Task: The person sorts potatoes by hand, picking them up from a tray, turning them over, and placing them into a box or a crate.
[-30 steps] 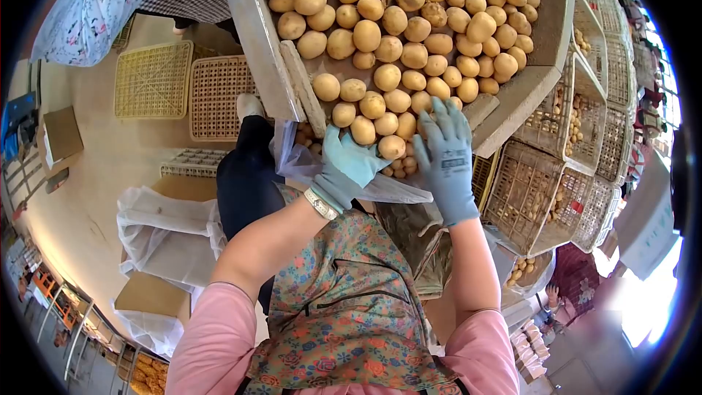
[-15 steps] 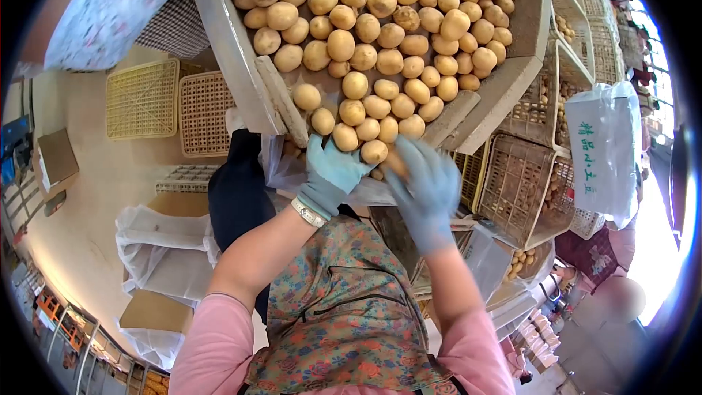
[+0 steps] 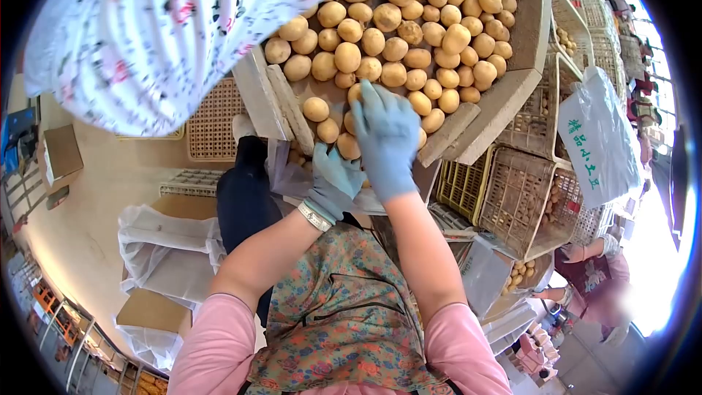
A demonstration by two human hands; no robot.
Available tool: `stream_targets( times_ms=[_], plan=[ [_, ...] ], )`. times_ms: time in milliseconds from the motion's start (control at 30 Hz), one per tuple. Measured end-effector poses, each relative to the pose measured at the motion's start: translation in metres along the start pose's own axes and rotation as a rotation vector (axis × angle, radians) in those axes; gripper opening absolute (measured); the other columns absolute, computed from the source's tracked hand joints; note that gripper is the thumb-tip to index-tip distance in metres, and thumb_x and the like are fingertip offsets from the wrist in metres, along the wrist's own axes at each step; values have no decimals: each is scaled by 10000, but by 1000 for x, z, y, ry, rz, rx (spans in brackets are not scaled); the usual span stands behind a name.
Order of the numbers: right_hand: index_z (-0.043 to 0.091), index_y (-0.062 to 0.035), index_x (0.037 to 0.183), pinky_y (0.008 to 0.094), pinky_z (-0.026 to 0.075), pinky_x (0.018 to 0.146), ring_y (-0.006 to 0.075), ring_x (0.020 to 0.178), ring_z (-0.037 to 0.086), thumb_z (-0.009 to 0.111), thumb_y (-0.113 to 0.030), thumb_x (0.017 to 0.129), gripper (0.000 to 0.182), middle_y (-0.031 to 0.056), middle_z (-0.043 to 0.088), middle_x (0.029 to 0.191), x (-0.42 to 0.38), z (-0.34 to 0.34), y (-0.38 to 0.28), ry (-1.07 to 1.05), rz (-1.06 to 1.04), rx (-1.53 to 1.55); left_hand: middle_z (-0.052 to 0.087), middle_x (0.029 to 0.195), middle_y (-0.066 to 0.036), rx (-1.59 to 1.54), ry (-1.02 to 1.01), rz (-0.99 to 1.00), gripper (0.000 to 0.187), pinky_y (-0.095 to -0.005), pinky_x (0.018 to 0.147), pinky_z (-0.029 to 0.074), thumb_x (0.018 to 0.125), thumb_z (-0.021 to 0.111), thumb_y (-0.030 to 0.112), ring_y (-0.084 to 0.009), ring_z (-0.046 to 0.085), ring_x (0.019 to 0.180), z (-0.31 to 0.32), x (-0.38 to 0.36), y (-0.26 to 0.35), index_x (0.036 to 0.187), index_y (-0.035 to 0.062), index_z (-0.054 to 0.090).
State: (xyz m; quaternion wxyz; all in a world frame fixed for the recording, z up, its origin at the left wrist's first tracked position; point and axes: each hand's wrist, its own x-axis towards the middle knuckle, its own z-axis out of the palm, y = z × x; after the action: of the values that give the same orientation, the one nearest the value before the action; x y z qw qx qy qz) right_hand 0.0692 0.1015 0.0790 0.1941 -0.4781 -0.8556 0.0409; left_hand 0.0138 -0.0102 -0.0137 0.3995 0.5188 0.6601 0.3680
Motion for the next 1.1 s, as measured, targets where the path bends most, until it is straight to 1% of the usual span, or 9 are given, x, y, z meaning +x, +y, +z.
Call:
stream_targets(
  times_ms=[133, 300, 500, 533, 567, 633, 700, 967, 1100],
  plan=[
    [648, -147, 1145, 427, 486, 771, 228, 927, 611, 682, -223, 901, 258, 39, 622, 1007, 25, 32, -37, -240, 94, -321, 463, 1577, -109, -1801, 195, -658, 715, -534, 1196, 393, 1040, 364, 603, -322, 469, 1429, -4, 3, 16, 1568, 122, 399],
    [664, -159, 1083, 402, 472, 761, 239, 982, 593, 654, -170, 876, 208, 48, 603, 1072, 32, 61, -33, -250, 140, -441, 529, 1488, -120, -1814, 198, -651, 690, -547, 1151, 429, 1030, 386, 616, -353, 515, 1366, -9, 2, 22, 1503, 122, 476],
    [656, -146, 978, 380, 486, 752, 242, 893, 597, 703, -223, 835, 169, 54, 570, 951, -1, -7, 15, 66, -480, -175, 430, 1601, -103, -2164, 40, -721, 644, -562, 1217, 316, 1055, 388, 520, -346, 383, 1486, -21, 6, 23, 1580, 147, 379],
    [672, -149, 1018, 374, 487, 753, 243, 882, 606, 706, -226, 833, 203, 44, 579, 929, -14, -39, 31, -20, -563, -122, 376, 1649, -104, -2291, -129, -457, 668, -596, 1223, 296, 1050, 412, 536, -358, 360, 1501, -9, 0, 2, 1585, 138, 367],
    [689, -153, 1058, 368, 489, 753, 244, 870, 615, 709, -229, 831, 240, 34, 588, 907, -18, -74, 49, -106, -644, -70, 377, 1630, -122, -2955, -112, -707, 686, -645, 1233, 247, 1030, 387, 580, -392, 333, 1504, -1, 0, -15, 1572, 160, 405],
    [717, -187, 1175, 380, 483, 752, 241, 843, 622, 768, -219, 813, 367, 9, 599, 866, -8, -134, 88, -240, -194, -406, 350, 1658, -110, -2181, 9, -579, 693, -693, 1228, 225, 1032, 397, 576, -394, 312, 1523, -7, 2, 6, 1586, 159, 393],
    [727, -183, 1178, 394, 479, 749, 235, 832, 609, 837, -207, 792, 402, 6, 625, 877, 3, -174, 150, 310, -164, -432, 334, 1675, -82, -2228, -9, -611, 687, -726, 1218, 217, 1034, 421, 565, -401, 282, 1543, -6, 4, 1, 1595, 170, 386],
    [623, -8, 1228, 395, 486, 933, 244, 995, 617, 799, -187, 880, 429, 120, 655, 1093, -45, -310, 165, 912, 101, -281, 277, 1702, -56, -2156, 44, -682, 759, -753, 1198, 221, 1005, 467, 608, -399, 256, 1556, -5, 10, 8, 1628, 201, 319],
    [579, 22, 1312, 414, 479, 993, 311, 1058, 620, 710, -208, 967, 435, 187, 653, 1148, -75, -287, 341, 703, 377, -341, 284, 1698, -69, -2124, 57, -643, 755, -746, 1202, 216, 1005, 459, 604, -397, 267, 1552, -5, 5, 6, 1625, 195, 326]
  ],
)
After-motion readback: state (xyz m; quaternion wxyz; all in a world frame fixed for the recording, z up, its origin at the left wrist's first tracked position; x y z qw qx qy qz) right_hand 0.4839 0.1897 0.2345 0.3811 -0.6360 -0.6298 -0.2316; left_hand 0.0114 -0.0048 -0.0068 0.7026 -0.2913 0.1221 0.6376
